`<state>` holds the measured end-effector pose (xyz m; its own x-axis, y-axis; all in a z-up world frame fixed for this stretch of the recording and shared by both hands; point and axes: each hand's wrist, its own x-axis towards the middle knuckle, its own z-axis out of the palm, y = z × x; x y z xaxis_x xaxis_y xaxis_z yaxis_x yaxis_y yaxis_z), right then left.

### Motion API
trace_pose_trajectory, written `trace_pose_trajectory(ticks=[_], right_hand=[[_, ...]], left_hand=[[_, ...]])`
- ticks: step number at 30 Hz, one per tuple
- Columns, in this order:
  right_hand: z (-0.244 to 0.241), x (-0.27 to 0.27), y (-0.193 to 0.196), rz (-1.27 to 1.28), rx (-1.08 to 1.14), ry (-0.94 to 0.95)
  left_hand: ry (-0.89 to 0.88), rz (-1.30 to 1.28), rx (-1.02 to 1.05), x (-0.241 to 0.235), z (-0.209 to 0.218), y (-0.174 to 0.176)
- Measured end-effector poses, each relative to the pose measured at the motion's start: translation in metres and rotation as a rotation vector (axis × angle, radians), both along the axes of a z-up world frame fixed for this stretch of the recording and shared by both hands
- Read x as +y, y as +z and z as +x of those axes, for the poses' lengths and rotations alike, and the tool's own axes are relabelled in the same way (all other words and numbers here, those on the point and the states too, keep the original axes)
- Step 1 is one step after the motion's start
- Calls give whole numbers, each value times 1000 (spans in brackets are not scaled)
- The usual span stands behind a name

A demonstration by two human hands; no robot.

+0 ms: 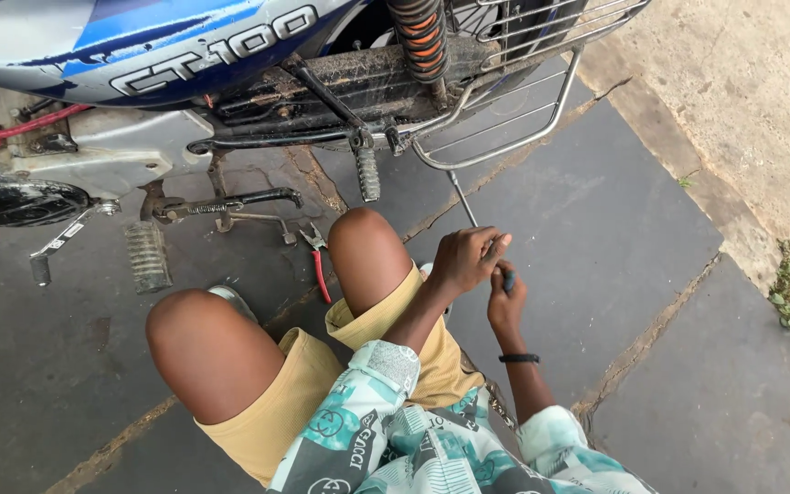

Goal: The person sits on the ground beside a blue motorcycle and uses a T-handle socket wrench to tighten or loosen a bolt on the engine area, repositioning the wrench repeatedly. They set the wrench down, handle small parts by hand, and reach toward the engine and frame near the end.

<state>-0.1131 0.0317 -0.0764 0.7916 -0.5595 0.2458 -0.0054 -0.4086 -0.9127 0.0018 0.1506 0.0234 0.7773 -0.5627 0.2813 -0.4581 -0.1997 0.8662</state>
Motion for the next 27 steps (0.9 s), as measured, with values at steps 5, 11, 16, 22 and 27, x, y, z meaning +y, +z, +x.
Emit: trace_pose_trajectory(ticks=[5,11,16,22,27], right_hand=[[-54,-1,44,178,70,-132],[-79,-20,133,126,-177,-89],[-48,-1,180,26,-289,-5],[79,31,190,-67,-333,44],[167,35,200,-168,-346,0]], left_hand=[[46,-143,8,5,-3,17],[249,-371,171,3,2,8],[309,-522,436,-1,10,-9],[337,-585,505,2,7,-10],[306,-592,664,6,6,-18]])
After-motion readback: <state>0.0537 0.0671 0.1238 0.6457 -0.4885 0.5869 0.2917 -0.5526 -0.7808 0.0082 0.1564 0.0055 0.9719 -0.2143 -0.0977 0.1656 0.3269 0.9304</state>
